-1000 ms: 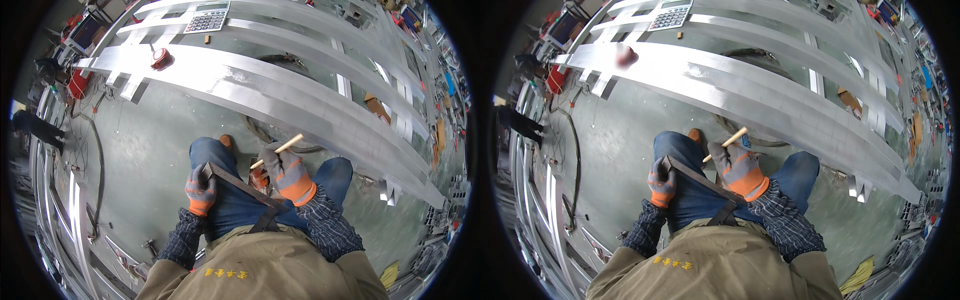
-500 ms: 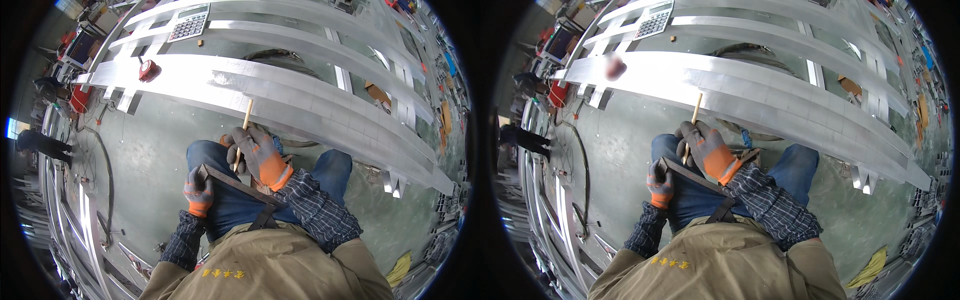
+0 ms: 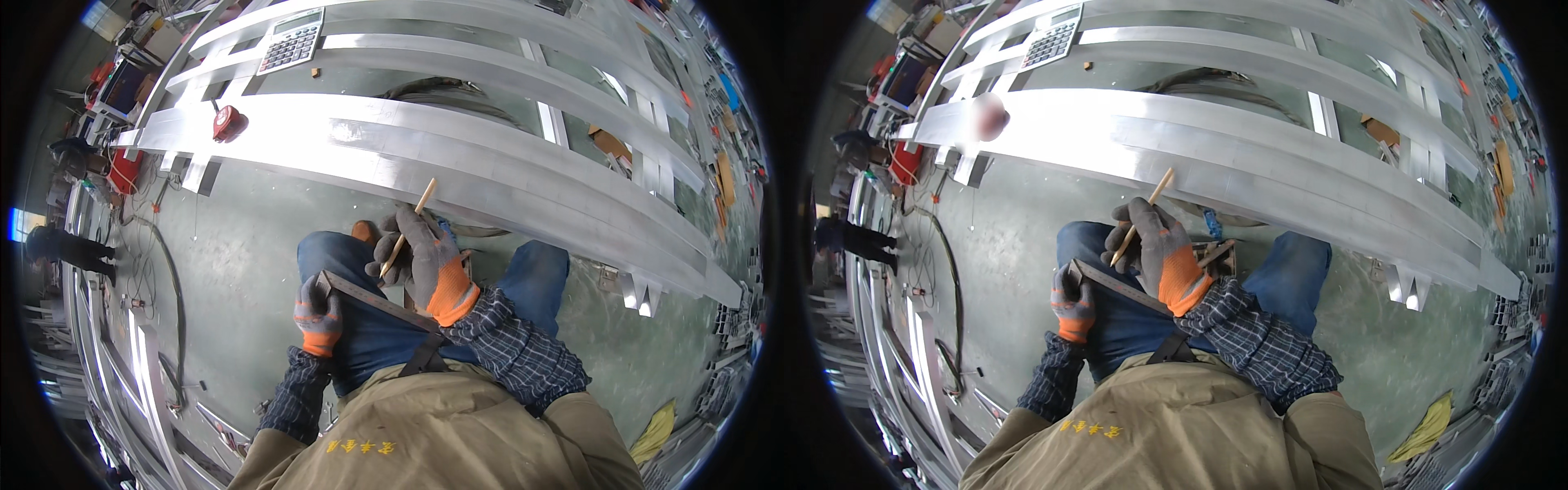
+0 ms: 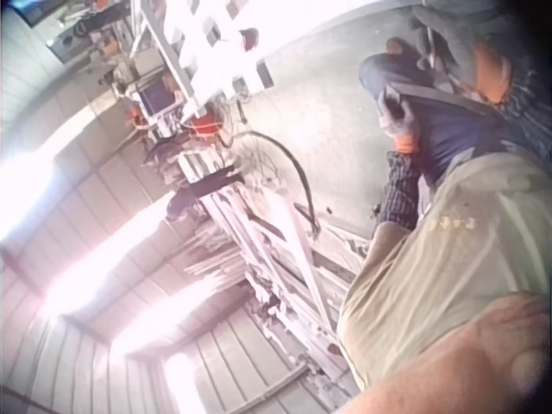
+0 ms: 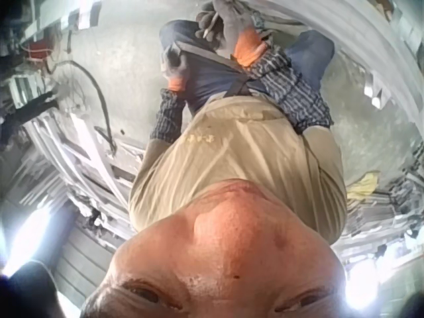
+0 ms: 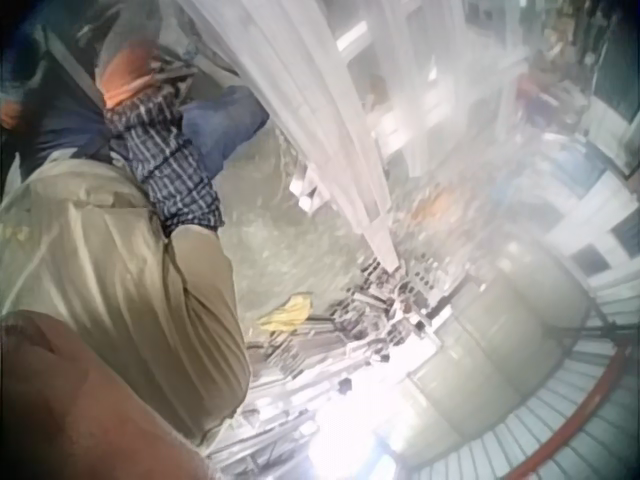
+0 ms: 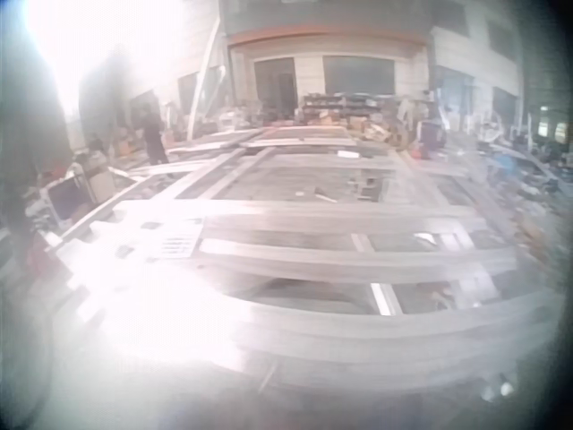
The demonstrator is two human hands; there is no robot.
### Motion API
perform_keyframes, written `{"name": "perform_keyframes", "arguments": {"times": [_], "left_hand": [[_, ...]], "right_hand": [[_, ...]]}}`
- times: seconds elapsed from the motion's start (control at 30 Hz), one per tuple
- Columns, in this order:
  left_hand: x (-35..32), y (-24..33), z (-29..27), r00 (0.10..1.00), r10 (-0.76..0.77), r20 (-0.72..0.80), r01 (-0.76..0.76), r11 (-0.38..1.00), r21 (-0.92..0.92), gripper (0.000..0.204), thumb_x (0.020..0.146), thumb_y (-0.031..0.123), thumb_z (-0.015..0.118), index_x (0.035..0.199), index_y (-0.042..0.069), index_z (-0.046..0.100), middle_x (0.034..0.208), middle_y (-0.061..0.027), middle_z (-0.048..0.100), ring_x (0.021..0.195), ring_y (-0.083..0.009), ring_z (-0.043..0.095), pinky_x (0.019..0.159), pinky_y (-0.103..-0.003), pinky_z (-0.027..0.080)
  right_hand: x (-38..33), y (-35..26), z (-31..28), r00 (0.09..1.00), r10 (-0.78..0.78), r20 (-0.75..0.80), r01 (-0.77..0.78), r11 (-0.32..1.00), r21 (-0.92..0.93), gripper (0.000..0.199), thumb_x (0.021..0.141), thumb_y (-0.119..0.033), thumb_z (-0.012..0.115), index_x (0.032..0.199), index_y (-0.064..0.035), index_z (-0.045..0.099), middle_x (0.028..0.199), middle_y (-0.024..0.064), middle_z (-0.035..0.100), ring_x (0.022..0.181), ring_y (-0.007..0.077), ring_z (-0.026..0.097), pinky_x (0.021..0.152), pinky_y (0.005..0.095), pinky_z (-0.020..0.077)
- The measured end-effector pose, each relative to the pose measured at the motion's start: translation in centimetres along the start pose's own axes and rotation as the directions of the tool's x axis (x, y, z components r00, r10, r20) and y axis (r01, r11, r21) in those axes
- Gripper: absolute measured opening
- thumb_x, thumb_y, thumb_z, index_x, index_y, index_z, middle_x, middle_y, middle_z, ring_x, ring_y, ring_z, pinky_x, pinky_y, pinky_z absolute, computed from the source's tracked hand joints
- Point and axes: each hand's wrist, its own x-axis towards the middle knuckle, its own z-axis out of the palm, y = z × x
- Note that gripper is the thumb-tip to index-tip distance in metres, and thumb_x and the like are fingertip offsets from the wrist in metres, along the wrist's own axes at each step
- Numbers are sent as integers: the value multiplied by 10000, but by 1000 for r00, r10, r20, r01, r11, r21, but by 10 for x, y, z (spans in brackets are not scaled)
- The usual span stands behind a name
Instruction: The person measures a metal frame using a tape measure and calculator, then marks measurements with a pencil. They use a try square to draw perpendicular lines on the metal surface.
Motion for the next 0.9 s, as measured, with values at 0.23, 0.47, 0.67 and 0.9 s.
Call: {"name": "perform_keyframes", "arguments": {"times": [0.23, 0.47, 0.67, 0.9], "left_hand": [[0, -1, 0, 1000, -13, 17, 14, 998, -65, 394, 889, 16, 713, 1273, 3, 627, 1134, -167, 670, 1049, -315, 689, 935, -375, 533], [3, 1, 0, 999, 25, 30, -25, 1000, -9, 364, 902, 16, 686, 1260, -3, 624, 1125, -170, 662, 1034, -340, 673, 932, -388, 524], [2, -16, 1, 999, 5, 38, -5, 1000, 1, 348, 913, 20, 668, 1257, -5, 616, 1132, -187, 655, 1011, -374, 667, 913, -410, 527], [2, -14, 0, 997, -21, 80, 18, 999, 40, 363, 963, 17, 649, 1319, -7, 581, 1195, -184, 656, 1101, -305, 661, 978, -371, 516]], "right_hand": [[-18, 7, -26, 997, -39, -59, 47, 989, 137, 455, 1080, -400, 508, 1137, 40, 609, 775, 126, 676, 664, 199, 676, 539, 284, 521], [-38, 7, -51, 963, -269, 9, 268, 963, 19, 461, 1084, -424, 530, 1148, 29, 582, 766, 133, 671, 671, 215, 678, 568, 292, 535], [-51, -7, -62, 978, -180, -103, 183, 983, 28, 449, 1087, -423, 520, 1137, 20, 580, 759, 128, 682, 633, 216, 667, 571, 317, 534], [-58, -8, -86, 964, -183, -193, 214, 964, 157, 451, 1093, -430, 497, 1131, 10, 586, 792, 115, 708, 582, 157, 635, 539, 289, 512]]}}
